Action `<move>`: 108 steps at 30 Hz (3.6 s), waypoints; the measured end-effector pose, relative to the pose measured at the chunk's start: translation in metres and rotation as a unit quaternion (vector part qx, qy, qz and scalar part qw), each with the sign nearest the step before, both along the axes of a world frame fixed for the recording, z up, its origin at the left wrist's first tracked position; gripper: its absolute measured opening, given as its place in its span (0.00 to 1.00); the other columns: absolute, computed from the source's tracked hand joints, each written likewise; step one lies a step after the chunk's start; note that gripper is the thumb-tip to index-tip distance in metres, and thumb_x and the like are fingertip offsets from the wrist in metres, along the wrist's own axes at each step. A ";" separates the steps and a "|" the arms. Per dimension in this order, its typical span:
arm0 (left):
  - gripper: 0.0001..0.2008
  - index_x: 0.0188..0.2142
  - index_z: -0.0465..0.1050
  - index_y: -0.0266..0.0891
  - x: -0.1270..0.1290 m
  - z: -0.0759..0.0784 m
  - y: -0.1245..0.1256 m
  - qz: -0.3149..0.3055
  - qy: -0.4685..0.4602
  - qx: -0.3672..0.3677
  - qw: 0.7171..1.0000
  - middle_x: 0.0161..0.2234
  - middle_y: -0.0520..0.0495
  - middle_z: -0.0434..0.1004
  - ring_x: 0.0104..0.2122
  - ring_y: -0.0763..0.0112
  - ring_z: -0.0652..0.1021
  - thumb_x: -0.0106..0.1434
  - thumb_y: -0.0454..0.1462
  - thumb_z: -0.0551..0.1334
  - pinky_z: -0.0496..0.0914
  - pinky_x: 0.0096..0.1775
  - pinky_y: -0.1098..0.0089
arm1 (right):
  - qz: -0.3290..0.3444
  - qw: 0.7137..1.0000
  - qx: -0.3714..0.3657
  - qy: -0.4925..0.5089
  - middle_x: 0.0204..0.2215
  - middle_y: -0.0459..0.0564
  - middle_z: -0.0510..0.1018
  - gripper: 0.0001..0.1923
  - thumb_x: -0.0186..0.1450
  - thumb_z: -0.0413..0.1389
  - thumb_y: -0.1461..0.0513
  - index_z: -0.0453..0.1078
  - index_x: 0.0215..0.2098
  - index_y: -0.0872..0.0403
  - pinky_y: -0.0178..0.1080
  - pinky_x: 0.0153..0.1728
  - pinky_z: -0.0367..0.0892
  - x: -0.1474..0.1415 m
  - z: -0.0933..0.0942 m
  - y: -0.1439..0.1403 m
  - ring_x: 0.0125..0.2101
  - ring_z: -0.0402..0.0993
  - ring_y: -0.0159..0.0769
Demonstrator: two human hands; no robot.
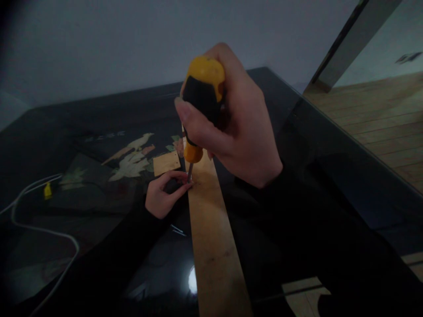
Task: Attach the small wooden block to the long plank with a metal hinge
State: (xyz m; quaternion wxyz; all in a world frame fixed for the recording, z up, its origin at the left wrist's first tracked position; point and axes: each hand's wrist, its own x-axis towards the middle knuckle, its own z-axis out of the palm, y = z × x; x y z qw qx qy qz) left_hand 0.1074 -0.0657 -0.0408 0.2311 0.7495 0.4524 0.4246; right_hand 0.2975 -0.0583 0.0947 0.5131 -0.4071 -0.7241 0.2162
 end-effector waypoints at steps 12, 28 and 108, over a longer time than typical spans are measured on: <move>0.07 0.35 0.72 0.38 -0.002 -0.002 0.000 0.008 -0.005 0.010 1.000 0.29 0.51 0.77 0.29 0.73 0.75 0.55 0.35 0.65 0.69 0.34 0.73 | 0.114 0.974 0.063 -0.187 0.36 0.34 0.63 0.16 0.59 0.46 0.55 0.58 0.43 0.54 0.21 0.33 0.64 -0.009 0.028 0.019 0.32 0.68 0.12; 0.03 0.32 0.72 0.36 -0.004 -0.001 0.000 -0.035 -0.011 0.014 0.999 0.31 0.45 0.77 0.32 0.70 0.77 0.56 0.33 0.63 0.71 0.38 0.68 | 0.119 0.966 0.135 -0.185 0.31 0.40 0.71 0.38 0.60 0.16 0.56 0.67 0.34 0.59 0.23 0.27 0.59 0.001 0.043 0.013 0.30 0.66 0.17; 0.04 0.34 0.75 0.39 -0.004 -0.007 0.002 -0.013 0.055 0.088 0.995 0.32 0.47 0.74 0.34 0.69 0.74 0.57 0.34 0.63 0.70 0.38 0.66 | 0.102 0.943 0.115 -0.295 0.33 0.42 0.73 0.44 0.57 0.13 0.58 0.70 0.38 0.61 0.21 0.25 0.62 0.005 0.064 -0.009 0.29 0.72 0.21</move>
